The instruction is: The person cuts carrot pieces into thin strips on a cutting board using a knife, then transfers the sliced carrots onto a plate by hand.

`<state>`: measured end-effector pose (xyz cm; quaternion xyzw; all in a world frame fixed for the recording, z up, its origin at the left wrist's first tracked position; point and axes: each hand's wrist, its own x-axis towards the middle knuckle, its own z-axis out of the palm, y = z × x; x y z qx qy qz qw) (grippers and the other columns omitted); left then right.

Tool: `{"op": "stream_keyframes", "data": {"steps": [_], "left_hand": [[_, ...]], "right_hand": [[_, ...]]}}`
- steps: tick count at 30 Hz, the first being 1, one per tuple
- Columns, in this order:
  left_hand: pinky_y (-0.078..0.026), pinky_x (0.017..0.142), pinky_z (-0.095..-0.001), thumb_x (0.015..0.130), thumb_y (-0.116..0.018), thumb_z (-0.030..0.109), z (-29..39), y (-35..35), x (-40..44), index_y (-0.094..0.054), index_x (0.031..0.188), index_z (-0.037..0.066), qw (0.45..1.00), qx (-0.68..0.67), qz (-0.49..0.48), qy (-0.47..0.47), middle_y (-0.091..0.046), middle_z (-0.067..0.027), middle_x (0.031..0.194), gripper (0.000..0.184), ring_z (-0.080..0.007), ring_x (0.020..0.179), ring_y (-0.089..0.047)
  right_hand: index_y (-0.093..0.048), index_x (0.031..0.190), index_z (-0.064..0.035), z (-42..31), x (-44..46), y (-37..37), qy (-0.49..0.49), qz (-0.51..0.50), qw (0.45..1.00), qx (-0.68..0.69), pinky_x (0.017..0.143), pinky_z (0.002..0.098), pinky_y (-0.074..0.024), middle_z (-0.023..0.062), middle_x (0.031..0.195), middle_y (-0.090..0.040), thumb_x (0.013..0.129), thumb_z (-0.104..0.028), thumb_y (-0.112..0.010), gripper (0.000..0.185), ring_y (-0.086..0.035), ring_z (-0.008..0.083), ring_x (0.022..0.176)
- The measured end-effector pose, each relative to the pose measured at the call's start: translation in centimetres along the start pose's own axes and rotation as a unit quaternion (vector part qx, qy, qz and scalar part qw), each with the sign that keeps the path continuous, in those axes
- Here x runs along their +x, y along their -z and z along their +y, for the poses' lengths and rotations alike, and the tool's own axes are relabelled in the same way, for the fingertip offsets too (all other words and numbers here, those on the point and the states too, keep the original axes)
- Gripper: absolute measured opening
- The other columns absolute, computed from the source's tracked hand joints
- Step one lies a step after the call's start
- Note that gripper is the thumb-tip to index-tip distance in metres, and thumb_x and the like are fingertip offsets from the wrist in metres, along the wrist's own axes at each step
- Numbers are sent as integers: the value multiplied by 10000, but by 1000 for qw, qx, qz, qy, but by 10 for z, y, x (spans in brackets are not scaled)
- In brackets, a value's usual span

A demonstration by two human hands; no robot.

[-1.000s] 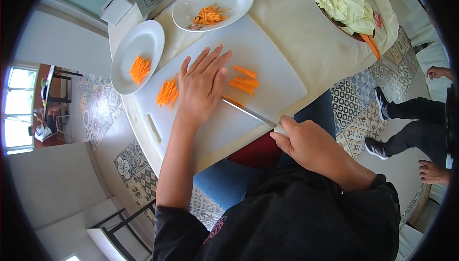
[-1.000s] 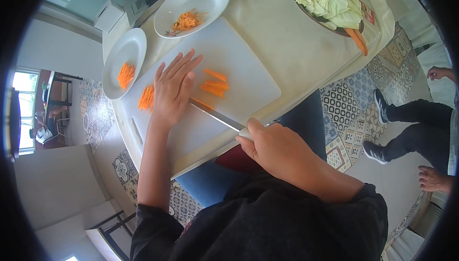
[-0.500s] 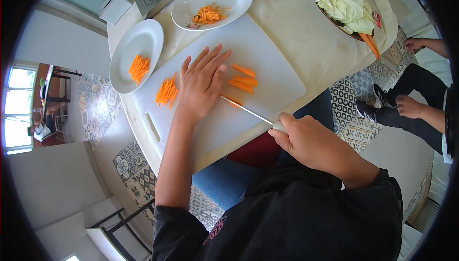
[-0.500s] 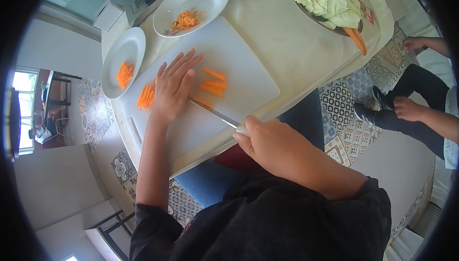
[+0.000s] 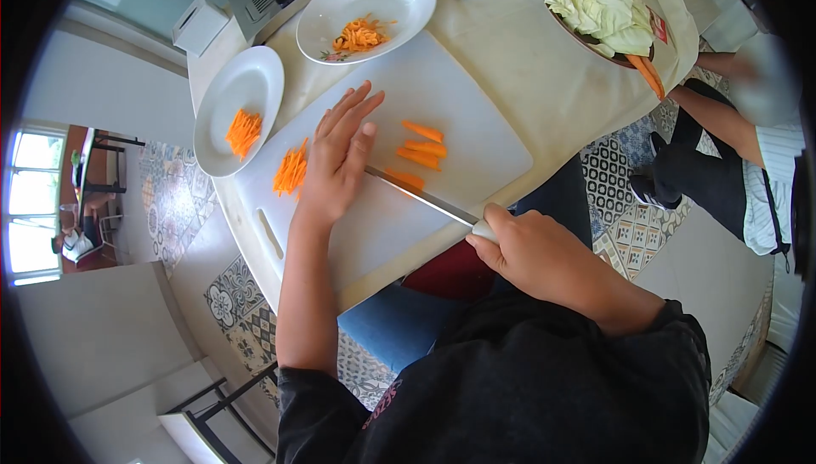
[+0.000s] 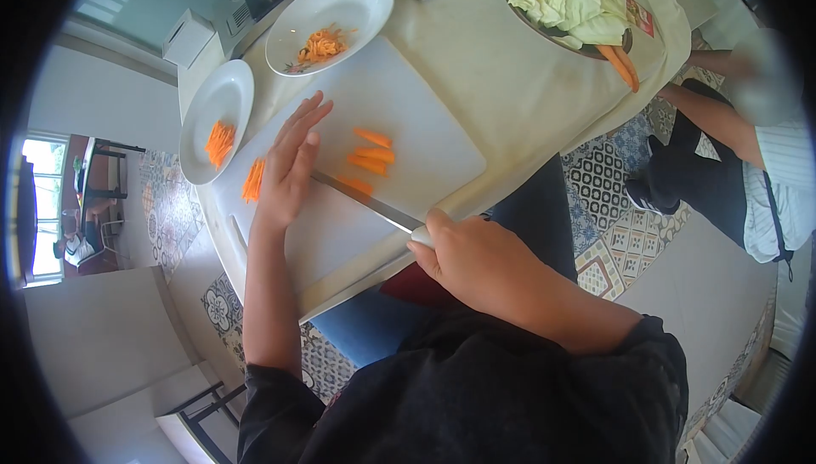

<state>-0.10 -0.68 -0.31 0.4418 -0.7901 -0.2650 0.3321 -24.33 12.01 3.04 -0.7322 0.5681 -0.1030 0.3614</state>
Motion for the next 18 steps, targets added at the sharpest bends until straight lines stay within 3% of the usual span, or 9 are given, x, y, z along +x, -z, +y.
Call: {"op": "stream_keyframes", "data": {"steps": [3,6,9,15,18], "left_hand": [[-276,1163,-538,1031,-496,278,5,13,-6,-674,1210,63,998,-38,34,29,-581,-169,1391,332,-375,1359,-471],[-372,1111,-451,1045,-471,315,7,17,-6,-706,1096,18,999,11,38,-13,-617,-151,1345,382,-337,1350,-482],[-287,1153,-542,1023,-506,281,7,11,-6,-706,1029,47,998,20,45,-31,-664,-152,1261,308,-372,1291,-533],[-314,1139,-514,1025,-511,243,3,11,-5,-707,1038,44,997,34,69,-26,-666,-159,1248,281,-364,1250,-558],[-394,1079,-463,1029,-512,238,-5,12,-4,-704,1061,27,995,18,98,-5,-666,-170,1241,287,-353,1221,-571]], "right_hand": [[-526,908,23,0,-4,-4,13,25,999,-28,605,509,-546,234,692,-656,990,-291,-564,327,-666,430,666],[-521,904,13,-1,-8,-8,26,46,997,-53,584,496,-544,217,673,-651,985,-292,-571,319,-663,418,644],[-519,904,9,-2,-9,-4,25,51,996,-70,570,495,-534,210,660,-645,983,-293,-576,317,-658,411,632],[-516,893,13,0,-10,3,5,76,995,-65,559,512,-512,213,632,-628,983,-295,-578,327,-646,420,625],[-516,877,7,1,-12,2,-4,76,996,-51,558,516,-505,215,622,-621,983,-297,-580,329,-640,423,618]]}}
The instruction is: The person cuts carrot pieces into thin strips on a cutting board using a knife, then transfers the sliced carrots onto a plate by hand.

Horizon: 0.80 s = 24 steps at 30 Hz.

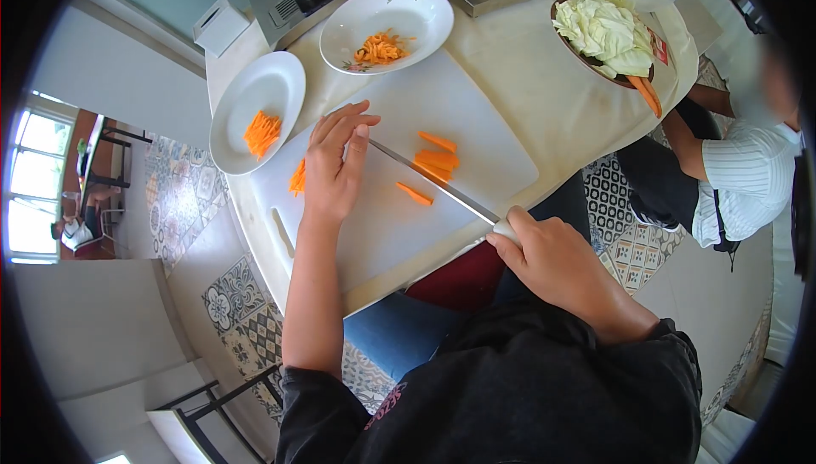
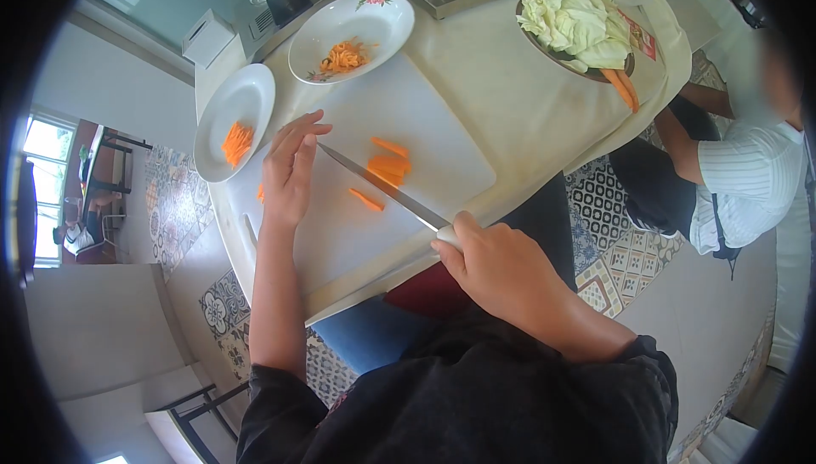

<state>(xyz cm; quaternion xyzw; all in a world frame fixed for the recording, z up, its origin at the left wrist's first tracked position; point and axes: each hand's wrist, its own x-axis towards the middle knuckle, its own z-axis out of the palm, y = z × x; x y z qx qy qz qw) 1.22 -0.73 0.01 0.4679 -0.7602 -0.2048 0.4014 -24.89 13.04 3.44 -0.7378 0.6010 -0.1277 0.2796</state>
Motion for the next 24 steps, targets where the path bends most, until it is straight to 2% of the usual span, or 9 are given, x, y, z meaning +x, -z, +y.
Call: {"op": "stream_keyframes", "data": {"steps": [6,15,24], "left_hand": [[-502,949,-403,1042,-503,274,2,1,1,-689,1170,20,999,-12,19,23,-646,-184,1277,340,-336,1213,-575],[-489,996,-412,1038,-514,294,3,1,0,-683,1190,26,999,-14,2,31,-634,-177,1307,351,-341,1250,-557],[-435,1056,-441,995,-575,217,2,-1,0,-683,1172,29,1000,8,-8,29,-655,-169,1281,281,-360,1258,-550]], "right_hand": [[-510,850,-5,-6,-6,3,15,-14,999,30,549,518,-497,218,614,-615,984,-314,-583,345,-627,426,598],[-506,857,-16,-9,-8,-7,46,-13,999,4,541,502,-511,202,636,-629,986,-341,-577,357,-637,408,600],[-509,855,-21,-7,-6,-10,53,3,998,-17,512,474,-516,177,606,-619,983,-341,-582,352,-641,385,575]]}}
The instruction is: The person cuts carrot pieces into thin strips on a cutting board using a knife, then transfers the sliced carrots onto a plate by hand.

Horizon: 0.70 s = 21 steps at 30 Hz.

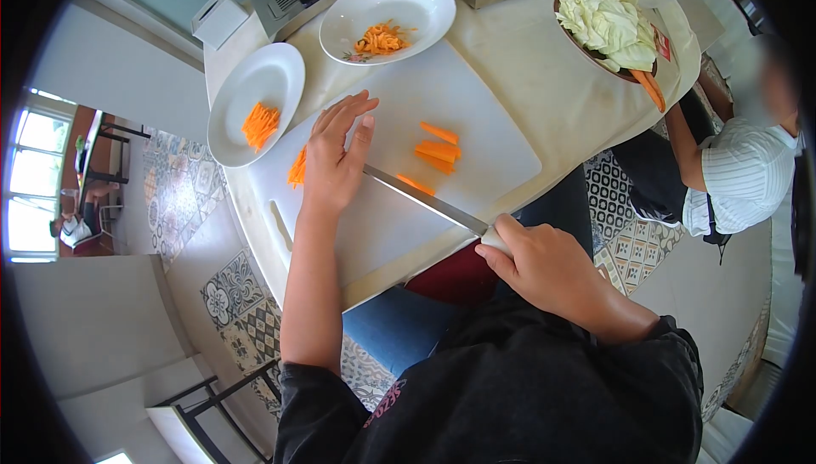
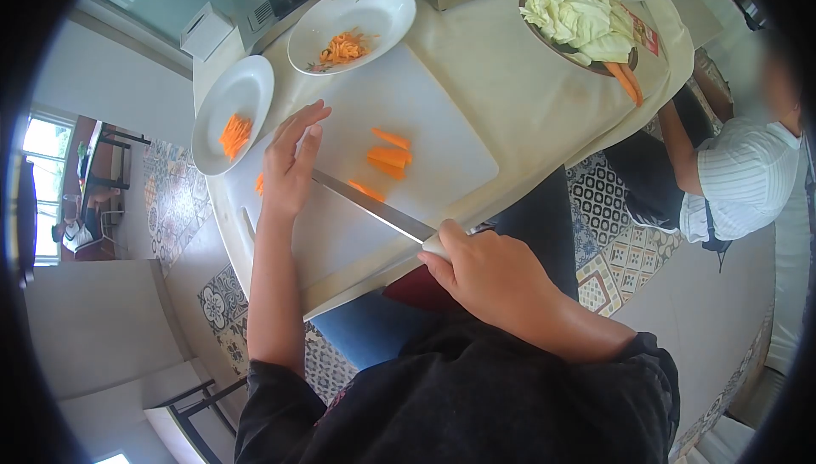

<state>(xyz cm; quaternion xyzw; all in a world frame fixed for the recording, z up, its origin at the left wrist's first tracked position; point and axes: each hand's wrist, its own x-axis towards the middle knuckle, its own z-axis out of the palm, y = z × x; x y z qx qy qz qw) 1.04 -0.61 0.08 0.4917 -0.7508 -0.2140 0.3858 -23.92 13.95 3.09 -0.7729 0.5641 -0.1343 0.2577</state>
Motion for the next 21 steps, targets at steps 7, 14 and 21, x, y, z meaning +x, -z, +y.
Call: {"op": "stream_keyframes", "data": {"steps": [7,14,21], "left_hand": [[-400,1091,-435,1004,-555,209,-2,1,0,-671,1210,34,999,29,-23,-11,-637,-155,1318,294,-319,1275,-561],[-337,1140,-521,994,-571,207,-1,0,1,-691,1158,44,1000,8,7,-19,-675,-139,1261,260,-344,1249,-575],[-394,1105,-437,985,-586,177,-2,-2,0,-697,1142,33,1000,-9,12,-12,-684,-148,1241,240,-335,1239,-585]], "right_hand": [[-511,855,-24,1,0,-3,1,2,1000,-6,502,466,-518,175,602,-620,981,-334,-586,344,-646,380,569],[-509,849,-24,1,1,0,4,2,1000,2,501,462,-515,172,602,-618,978,-330,-592,341,-644,376,568],[-510,854,-24,2,2,0,3,-1,1000,5,511,469,-514,173,608,-619,976,-328,-595,338,-643,379,575]]}}
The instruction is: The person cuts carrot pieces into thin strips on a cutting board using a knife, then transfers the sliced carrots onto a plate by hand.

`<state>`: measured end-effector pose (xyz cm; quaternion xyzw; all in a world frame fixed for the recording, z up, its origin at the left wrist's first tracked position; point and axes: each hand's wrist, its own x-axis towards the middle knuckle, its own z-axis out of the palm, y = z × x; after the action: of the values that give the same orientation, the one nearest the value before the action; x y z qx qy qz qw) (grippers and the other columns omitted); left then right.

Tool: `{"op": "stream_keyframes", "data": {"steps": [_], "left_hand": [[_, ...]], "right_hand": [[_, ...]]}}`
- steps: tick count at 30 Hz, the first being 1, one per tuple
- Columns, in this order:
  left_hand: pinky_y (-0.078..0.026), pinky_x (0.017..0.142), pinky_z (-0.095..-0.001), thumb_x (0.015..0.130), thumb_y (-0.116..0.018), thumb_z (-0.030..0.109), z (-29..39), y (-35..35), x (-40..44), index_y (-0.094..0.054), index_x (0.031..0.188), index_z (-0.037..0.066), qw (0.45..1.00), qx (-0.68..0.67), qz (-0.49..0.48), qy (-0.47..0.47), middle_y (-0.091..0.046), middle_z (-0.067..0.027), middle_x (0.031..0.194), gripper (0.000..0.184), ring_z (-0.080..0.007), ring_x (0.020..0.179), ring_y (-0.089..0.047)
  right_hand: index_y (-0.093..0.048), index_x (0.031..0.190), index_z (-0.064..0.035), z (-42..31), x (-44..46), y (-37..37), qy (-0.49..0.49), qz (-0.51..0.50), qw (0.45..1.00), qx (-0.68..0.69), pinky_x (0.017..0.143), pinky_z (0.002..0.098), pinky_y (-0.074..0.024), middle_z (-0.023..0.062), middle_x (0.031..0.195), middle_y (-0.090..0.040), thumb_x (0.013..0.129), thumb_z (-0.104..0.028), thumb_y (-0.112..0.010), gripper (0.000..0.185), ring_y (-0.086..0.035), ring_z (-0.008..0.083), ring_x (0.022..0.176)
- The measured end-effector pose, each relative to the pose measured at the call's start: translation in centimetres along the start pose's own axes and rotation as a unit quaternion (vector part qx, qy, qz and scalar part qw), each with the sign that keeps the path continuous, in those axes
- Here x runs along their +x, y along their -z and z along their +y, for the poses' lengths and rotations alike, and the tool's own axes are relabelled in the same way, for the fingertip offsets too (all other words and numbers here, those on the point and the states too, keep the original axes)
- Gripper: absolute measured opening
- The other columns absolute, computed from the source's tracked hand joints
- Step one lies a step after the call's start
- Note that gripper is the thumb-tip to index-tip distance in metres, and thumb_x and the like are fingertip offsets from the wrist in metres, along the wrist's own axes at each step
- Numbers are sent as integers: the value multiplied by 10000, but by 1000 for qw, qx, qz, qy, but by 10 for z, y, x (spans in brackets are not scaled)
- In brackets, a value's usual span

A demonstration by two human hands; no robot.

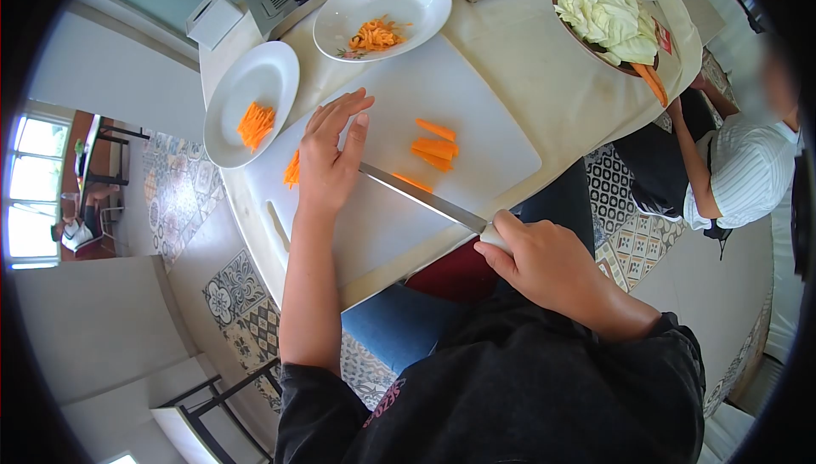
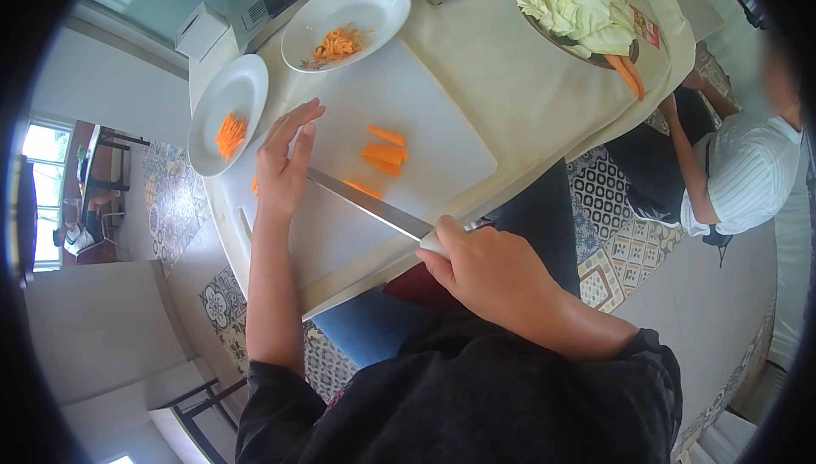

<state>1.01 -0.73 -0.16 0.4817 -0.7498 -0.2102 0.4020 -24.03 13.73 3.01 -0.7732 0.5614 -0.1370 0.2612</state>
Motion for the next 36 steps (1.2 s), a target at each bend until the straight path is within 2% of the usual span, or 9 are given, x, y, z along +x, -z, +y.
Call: {"op": "stream_keyframes", "data": {"steps": [6,15,18,21,24,28,33,36], "left_hand": [[-391,1108,-446,988,-585,176,1,0,0,-698,1139,33,1000,14,-2,-10,-687,-146,1237,236,-336,1229,-591],[-332,1144,-532,1002,-558,192,0,0,0,-689,1159,69,999,45,-21,-5,-680,-120,1259,238,-325,1242,-585],[-332,1140,-535,1004,-555,191,1,-1,0,-690,1151,73,999,45,-28,11,-683,-113,1255,232,-314,1238,-589],[-434,1048,-384,1006,-548,137,3,0,0,-688,1185,35,997,75,-36,-5,-683,-133,1245,248,-280,1176,-622],[-306,1149,-527,1000,-556,186,4,-1,0,-697,1147,87,996,85,-27,-1,-686,-92,1252,226,-293,1236,-591],[-293,1157,-524,1005,-551,206,12,-2,1,-697,1154,96,987,144,28,-60,-679,-86,1269,236,-288,1242,-588],[-314,1149,-518,1019,-531,251,11,-10,4,-684,1188,104,987,131,-16,-88,-669,-87,1284,271,-297,1259,-578],[-375,1114,-509,1030,-509,279,11,-9,7,-670,1218,113,989,117,-41,-82,-661,-97,1297,298,-324,1268,-569]], "right_hand": [[-509,860,-24,1,0,0,-5,-5,1000,9,526,480,-514,176,618,-625,978,-325,-592,333,-646,384,587],[-506,862,-13,2,3,4,-12,-25,999,19,553,497,-511,203,626,-621,988,-328,-577,346,-639,410,611],[-507,864,-7,3,5,5,-16,-36,999,23,560,505,-507,216,629,-618,991,-329,-571,352,-634,420,616],[-511,866,-2,5,6,3,-19,-42,999,28,570,515,-506,226,635,-618,994,-330,-566,357,-633,429,625],[-517,871,3,5,6,4,-28,-52,998,37,581,523,-508,235,648,-623,996,-328,-562,357,-633,438,638],[-522,876,10,6,10,5,-35,-72,996,45,597,526,-511,243,665,-629,997,-327,-560,360,-638,444,655],[-525,894,23,5,12,8,-39,-78,994,62,608,522,-502,258,691,-635,993,-316,-572,357,-640,449,676],[-530,915,30,6,13,9,-46,-83,993,69,608,520,-491,265,702,-634,988,-305,-586,347,-637,452,679]]}}
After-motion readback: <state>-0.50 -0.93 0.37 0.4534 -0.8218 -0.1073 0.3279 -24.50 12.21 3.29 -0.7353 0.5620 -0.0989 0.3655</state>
